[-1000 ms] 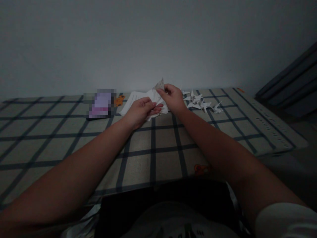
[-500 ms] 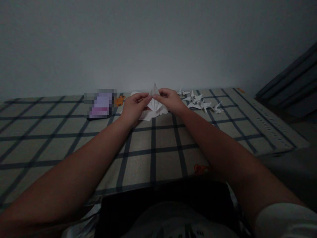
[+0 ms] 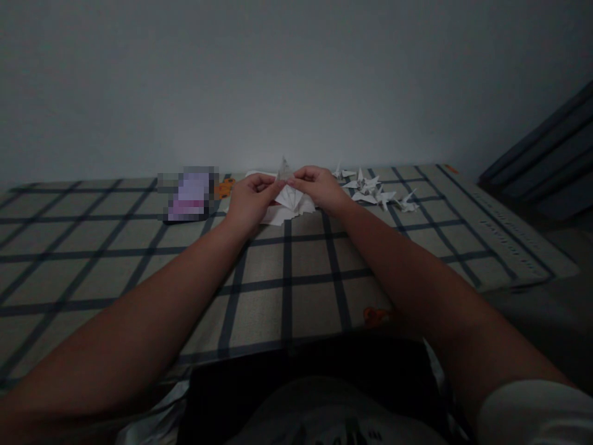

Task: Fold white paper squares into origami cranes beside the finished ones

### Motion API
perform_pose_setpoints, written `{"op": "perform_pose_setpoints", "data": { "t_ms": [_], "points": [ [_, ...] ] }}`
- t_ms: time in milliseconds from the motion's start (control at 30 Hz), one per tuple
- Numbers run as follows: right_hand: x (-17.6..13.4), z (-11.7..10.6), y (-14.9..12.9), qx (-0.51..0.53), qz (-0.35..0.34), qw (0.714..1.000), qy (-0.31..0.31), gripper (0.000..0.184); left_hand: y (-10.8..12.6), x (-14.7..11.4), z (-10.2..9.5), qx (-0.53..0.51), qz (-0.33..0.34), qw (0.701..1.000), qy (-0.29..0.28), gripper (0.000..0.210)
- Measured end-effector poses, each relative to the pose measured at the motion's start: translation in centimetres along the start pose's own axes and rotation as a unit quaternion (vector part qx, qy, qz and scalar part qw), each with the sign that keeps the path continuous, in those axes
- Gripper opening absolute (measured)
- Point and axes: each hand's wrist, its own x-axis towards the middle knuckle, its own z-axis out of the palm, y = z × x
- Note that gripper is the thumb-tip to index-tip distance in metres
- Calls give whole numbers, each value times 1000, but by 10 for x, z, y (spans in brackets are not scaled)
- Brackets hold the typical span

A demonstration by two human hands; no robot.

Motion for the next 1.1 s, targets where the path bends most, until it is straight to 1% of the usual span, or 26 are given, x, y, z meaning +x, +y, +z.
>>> {"op": "perform_pose_setpoints", "data": {
  "t_ms": [133,267,333,433,533,633,700,800,900,967,1033,1100],
  "points": [
    [1,3,1,11,4,1000,1,11,0,0,0,-10,-7,1000,1,32],
    [3,4,3,6,-6,1000,4,10,1,-1,1,-25,-38,998,-33,37],
    [3,6,4,19,-7,1000,10,10,0,0,1,-36,-40,998,-38,37],
    [2,8,4,78,25,997,7,14,-1,5,0,-48,-16,999,-14,37],
    [1,10,3,93,82,992,-26,11,-3,9,-2,-52,10,998,17,38],
    [0,11,0,72,107,989,-68,25,-5,11,-3,-52,31,998,29,39],
    [-2,11,-2,68,99,990,-76,25,-6,11,-2,-51,39,998,28,39],
    [-3,10,-3,44,72,994,-70,22,-7,11,-2,-47,44,998,22,40],
    [-3,9,1,5,43,997,-61,22,-7,10,-3,-31,39,999,15,41],
    [-3,9,3,-4,30,998,-61,23,-6,10,-3,-17,30,999,14,43],
    [-2,9,4,4,35,997,-62,23,-4,9,-4,-6,26,999,19,46],
    [-3,10,3,20,60,995,-72,23,-2,8,-3,0,28,999,27,47]
  ]
}}
